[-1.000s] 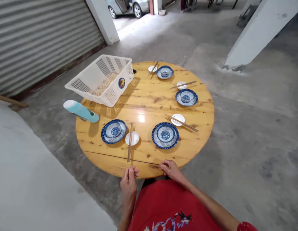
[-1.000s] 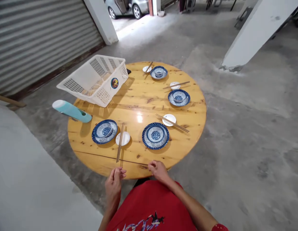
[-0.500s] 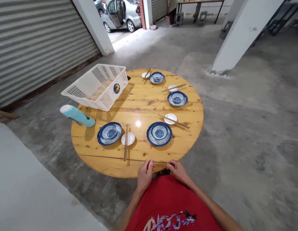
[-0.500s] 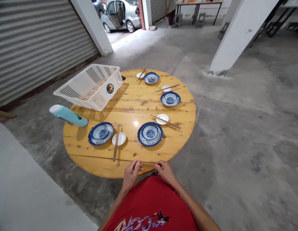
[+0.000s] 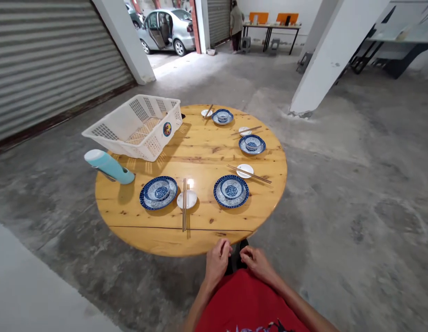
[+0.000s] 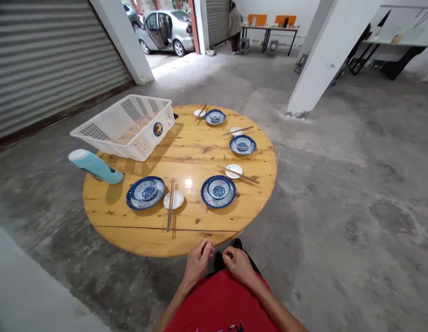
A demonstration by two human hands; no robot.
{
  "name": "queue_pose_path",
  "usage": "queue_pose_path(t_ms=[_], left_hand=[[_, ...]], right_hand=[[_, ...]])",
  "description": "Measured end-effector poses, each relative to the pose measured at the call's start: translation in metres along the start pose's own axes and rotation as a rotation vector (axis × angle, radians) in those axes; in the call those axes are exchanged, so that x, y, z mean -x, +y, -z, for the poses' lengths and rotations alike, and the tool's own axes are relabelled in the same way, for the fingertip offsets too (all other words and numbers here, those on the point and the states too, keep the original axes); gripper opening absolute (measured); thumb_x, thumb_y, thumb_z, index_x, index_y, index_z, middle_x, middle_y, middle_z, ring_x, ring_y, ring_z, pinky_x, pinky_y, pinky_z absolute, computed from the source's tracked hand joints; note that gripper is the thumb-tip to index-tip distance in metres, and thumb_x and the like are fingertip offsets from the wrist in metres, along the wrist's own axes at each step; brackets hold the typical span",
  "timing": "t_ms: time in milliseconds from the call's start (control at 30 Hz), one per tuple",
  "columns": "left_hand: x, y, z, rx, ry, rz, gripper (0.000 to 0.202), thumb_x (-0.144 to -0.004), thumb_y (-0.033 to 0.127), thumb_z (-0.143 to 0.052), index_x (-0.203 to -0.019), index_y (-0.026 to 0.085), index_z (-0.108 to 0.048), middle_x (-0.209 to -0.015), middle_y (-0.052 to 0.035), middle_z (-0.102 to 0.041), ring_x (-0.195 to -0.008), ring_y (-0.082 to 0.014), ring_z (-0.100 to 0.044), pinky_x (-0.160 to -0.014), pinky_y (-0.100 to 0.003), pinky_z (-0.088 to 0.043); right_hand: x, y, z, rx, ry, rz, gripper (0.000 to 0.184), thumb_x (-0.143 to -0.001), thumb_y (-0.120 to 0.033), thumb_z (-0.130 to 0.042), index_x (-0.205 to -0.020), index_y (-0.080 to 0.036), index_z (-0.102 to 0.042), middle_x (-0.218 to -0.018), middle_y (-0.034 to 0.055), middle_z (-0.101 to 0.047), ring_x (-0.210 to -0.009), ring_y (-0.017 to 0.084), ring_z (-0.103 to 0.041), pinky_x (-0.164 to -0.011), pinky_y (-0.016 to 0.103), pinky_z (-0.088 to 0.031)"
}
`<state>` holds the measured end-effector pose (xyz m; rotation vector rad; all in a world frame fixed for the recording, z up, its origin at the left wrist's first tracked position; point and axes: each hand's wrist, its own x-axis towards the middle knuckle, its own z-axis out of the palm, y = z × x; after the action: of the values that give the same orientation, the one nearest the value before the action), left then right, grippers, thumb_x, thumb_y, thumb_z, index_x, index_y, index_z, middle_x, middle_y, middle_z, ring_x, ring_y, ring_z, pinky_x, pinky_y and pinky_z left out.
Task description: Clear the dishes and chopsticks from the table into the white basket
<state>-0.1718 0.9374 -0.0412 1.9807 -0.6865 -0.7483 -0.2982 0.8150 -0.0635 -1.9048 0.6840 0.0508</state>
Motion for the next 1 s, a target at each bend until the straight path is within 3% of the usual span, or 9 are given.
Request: queue_pose_path(t_ms=[233, 400, 600, 733, 867, 1000], left_hand=[[-0.007, 0.014, -0.011, -0.012, -0.028, -0.024, 0.029, -0.094, 0.04, -0.035, -0.086, 0.024, -0.057, -0.076, 0.0003, -0.067, -0.07, -0.0154, -0.062, -0.069, -0.025, -0.043], [-0.028, 0.034, -0.044, -0.052, -0.06, -0.049, 0.029, -0.094, 0.04, -0.036, -0.088, 0.023, -0.059, -0.077, -0.0006, -0.067, -0.07, -0.0154, -0.062, -0.068, -0.025, -0.042], [-0.065, 0.099, -0.125, -0.078, -0.134, -0.191, 0.032, -0.094, 0.037, -0.035, -0.096, 0.019, -0.061, -0.091, -0.0041, -0.065, -0.085, -0.0155, -0.059, -0.077, -0.025, -0.042], [-0.085, 0.157, -0.195, -0.002, -0.326, -0.245, 0.032, -0.092, 0.034, -0.038, -0.1, 0.017, -0.064, -0.096, -0.0046, -0.065, -0.09, -0.0152, -0.057, -0.082, -0.025, -0.041], [-0.097, 0.209, -0.255, 0.222, -0.598, -0.139, 0.037, -0.092, 0.037, -0.038, -0.098, 0.014, -0.066, -0.092, -0.0037, -0.064, -0.085, -0.0146, -0.055, -0.08, -0.024, -0.042], [-0.106, 0.244, -0.288, 0.433, -0.741, 0.044, 0.042, -0.087, 0.048, -0.046, -0.1, 0.012, -0.065, -0.085, -0.0033, -0.062, -0.071, -0.012, -0.051, -0.068, -0.023, -0.04]], right_hand=[[0.0, -0.005, 0.019, -0.005, -0.001, 0.002, 0.023, -0.082, -0.029, -0.046, -0.08, -0.017, -0.066, -0.075, 0.0032, -0.067, -0.065, 0.015, -0.056, -0.062, 0.023, -0.038], [-0.002, 0.016, 0.056, -0.021, 0.011, 0.007, 0.024, -0.082, -0.03, -0.046, -0.081, -0.017, -0.066, -0.072, 0.0027, -0.066, -0.062, 0.014, -0.055, -0.058, 0.023, -0.037], [0.003, 0.06, 0.139, -0.146, 0.057, -0.002, 0.03, -0.085, -0.035, -0.041, -0.079, -0.015, -0.063, -0.069, 0.0022, -0.064, -0.057, 0.013, -0.055, -0.055, 0.022, -0.038], [0.016, 0.084, 0.207, -0.236, 0.067, 0.036, 0.033, -0.084, -0.038, -0.042, -0.07, -0.015, -0.06, -0.057, -0.0001, -0.056, -0.052, 0.012, -0.05, -0.052, 0.022, -0.037], [0.032, 0.102, 0.27, -0.322, 0.125, 0.081, 0.03, -0.084, -0.037, -0.044, -0.075, -0.015, -0.062, -0.062, 0.0023, -0.057, -0.056, 0.014, -0.05, -0.051, 0.023, -0.038], [0.041, 0.117, 0.311, -0.399, 0.128, 0.081, 0.033, -0.088, -0.041, -0.044, -0.078, -0.015, -0.062, -0.059, 0.0022, -0.055, -0.054, 0.014, -0.05, -0.05, 0.023, -0.039]])
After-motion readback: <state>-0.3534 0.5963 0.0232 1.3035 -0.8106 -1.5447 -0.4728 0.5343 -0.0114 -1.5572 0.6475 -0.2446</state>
